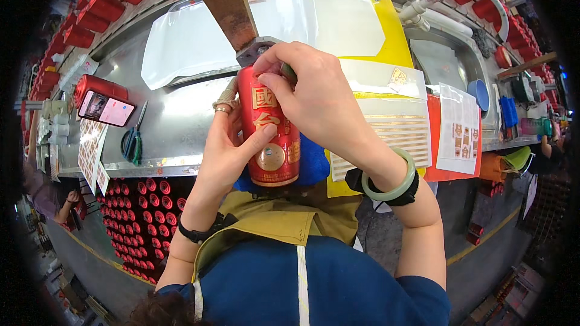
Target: Applying adhesive labels and cleaning red cylindrical metal containers at a production line workstation
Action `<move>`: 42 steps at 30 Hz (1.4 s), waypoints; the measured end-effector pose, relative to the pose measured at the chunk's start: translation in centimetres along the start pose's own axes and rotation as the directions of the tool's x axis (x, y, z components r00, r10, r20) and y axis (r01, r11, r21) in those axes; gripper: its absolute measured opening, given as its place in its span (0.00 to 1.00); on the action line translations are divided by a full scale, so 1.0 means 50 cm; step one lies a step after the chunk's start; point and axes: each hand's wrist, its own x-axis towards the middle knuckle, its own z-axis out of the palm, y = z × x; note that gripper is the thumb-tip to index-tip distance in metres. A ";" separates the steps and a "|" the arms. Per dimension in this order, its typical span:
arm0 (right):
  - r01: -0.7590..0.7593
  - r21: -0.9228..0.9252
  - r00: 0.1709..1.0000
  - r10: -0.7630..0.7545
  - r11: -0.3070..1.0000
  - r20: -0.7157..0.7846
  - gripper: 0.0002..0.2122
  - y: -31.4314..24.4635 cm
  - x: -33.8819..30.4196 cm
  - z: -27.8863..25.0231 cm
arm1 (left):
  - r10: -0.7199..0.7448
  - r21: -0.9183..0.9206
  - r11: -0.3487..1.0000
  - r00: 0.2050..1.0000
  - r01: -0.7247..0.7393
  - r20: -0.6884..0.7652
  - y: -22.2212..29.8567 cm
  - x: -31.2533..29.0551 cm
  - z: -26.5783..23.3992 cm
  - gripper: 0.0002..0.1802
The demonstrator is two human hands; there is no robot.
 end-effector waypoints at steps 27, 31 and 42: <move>0.017 -0.012 1.000 -0.018 1.000 -0.022 0.06 0.004 0.002 0.002 | 0.010 0.007 1.000 0.999 -0.009 -0.042 -0.005 0.000 0.005 0.46; -0.115 0.025 0.985 0.117 0.993 -0.125 0.05 0.015 0.008 -0.008 | 0.028 0.040 0.999 0.999 -0.026 -0.042 0.002 0.002 0.004 0.46; -0.438 0.563 0.862 0.505 0.701 0.041 0.23 0.040 -0.071 0.032 | 0.022 -0.112 0.993 0.999 -0.027 -0.046 0.003 0.046 -0.005 0.36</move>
